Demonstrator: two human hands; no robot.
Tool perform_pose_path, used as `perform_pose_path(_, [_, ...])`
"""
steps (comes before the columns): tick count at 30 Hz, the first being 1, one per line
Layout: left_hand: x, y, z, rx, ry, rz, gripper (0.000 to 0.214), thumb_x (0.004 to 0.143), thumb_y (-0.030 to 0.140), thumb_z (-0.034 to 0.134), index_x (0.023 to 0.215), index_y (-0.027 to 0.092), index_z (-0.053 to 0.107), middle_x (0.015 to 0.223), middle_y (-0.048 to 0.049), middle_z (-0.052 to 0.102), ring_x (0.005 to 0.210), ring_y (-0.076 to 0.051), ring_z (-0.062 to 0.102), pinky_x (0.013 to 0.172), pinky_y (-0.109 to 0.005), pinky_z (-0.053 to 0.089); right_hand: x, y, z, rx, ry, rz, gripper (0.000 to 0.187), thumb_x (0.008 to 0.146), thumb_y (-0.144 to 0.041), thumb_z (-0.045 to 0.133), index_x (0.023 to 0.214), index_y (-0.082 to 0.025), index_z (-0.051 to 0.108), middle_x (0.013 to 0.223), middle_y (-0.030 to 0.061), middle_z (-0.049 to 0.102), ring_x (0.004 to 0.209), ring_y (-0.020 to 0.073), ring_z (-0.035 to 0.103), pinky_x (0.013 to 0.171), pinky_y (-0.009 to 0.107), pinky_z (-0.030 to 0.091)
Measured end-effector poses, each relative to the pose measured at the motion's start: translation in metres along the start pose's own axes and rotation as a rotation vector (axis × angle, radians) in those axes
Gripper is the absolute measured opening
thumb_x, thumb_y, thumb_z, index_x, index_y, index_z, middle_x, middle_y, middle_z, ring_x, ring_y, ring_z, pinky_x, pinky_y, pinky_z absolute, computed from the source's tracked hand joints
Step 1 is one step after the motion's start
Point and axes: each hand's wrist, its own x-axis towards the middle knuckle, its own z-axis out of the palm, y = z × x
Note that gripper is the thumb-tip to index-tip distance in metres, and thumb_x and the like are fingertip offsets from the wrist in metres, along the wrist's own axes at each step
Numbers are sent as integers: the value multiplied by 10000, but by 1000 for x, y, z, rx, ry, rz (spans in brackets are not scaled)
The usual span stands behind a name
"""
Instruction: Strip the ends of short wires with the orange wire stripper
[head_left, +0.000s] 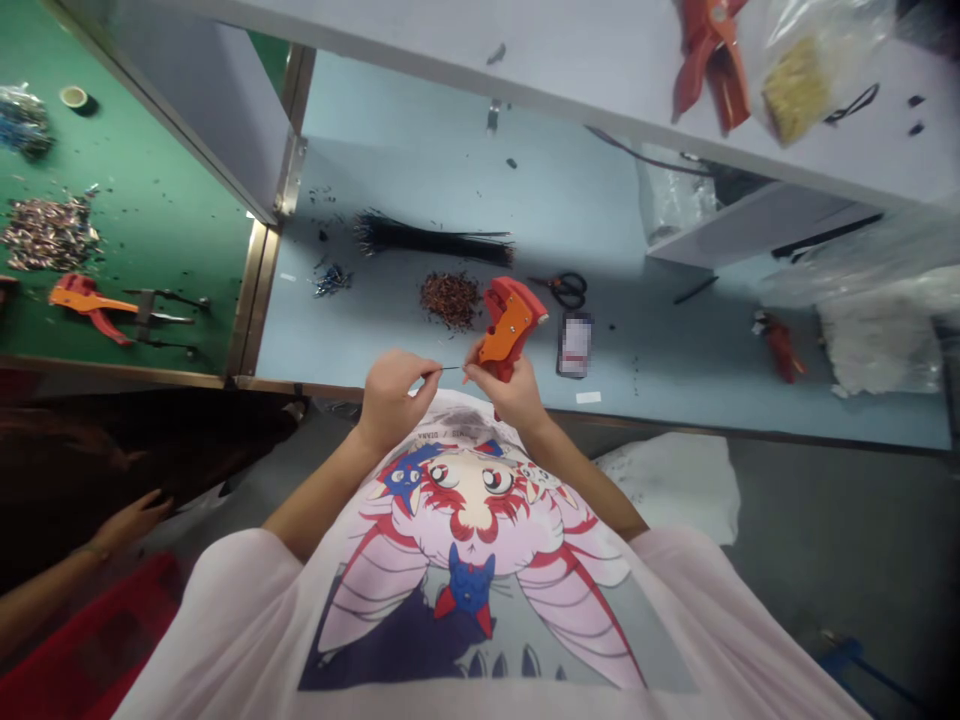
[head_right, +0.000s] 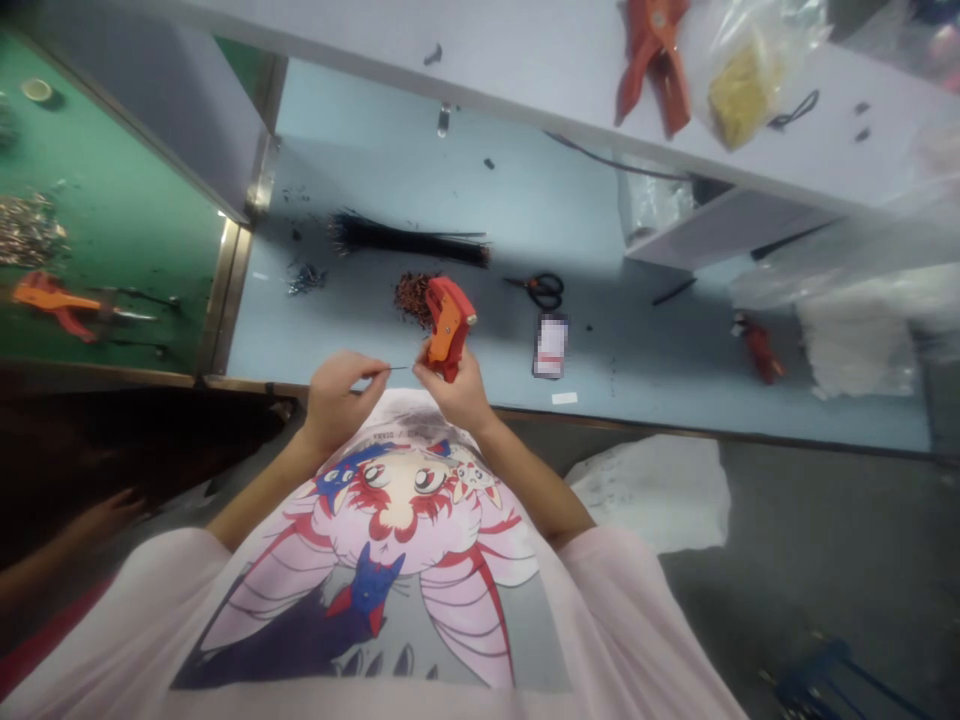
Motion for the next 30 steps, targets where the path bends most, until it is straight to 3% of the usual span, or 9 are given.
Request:
perform_pose_path(5, [0,3,0,-4,-56,26,89,835,188,550,825,193,637,747,-24,669,708,-141,572,698,-280,431,-2,5,0,-13,-59,-31,123,768,-228,623,835,-183,531,764,5,549,668,130,543,675,309,497])
perform_pose_path(10, [-2,-1,4,83,-144,37,110,834,182,525,793,180,627,731,-36,658,705,-158,565,673,-285,417,-2,7,1,-52,28,-46,108,746,-211,603,797,-187,510,710,-8,526,651,127,534,635,288,492])
perform_pose_path(14, [-8,-28,-7,166,-35,-223,109,810,189,537,766,172,635,737,-42,658,678,-152,560,655,-280,417,6,3,-19,9,278,-94,167,748,-252,602,852,-205,480,707,-17,517,610,117,531,586,271,497])
perform_pose_path(17, [-13,-47,-18,-4,-12,-477,109,798,263,579,775,183,651,689,-11,643,627,-127,549,635,-260,426,21,10,-41,-41,332,-97,211,727,-260,615,883,-207,483,744,-11,531,609,116,535,578,269,503])
perform_pose_path(20, [-13,-48,-18,-271,9,-651,147,773,321,621,791,181,660,667,4,642,615,-114,564,633,-245,444,41,34,-52,-232,270,-3,238,677,-252,636,864,-194,503,743,-8,545,600,115,515,565,264,485])
perform_pose_path(24, [-6,-31,-4,-491,34,-719,162,751,313,648,821,168,665,676,-3,652,631,-111,584,641,-237,456,49,61,-41,-384,141,211,237,657,-262,639,840,-176,517,701,-11,554,598,126,511,568,279,476])
perform_pose_path(27, [1,-23,2,-523,87,-677,153,760,289,641,849,168,670,707,-10,657,654,-109,586,650,-236,454,35,56,-33,-157,-50,366,281,676,-293,650,888,-169,514,742,11,593,616,141,562,587,303,495])
perform_pose_path(30, [9,-21,2,-435,135,-593,125,769,263,632,843,172,677,705,-5,647,627,-97,551,619,-226,433,16,34,-32,153,-293,493,333,685,-302,682,943,-159,528,829,48,630,671,158,610,640,326,519])
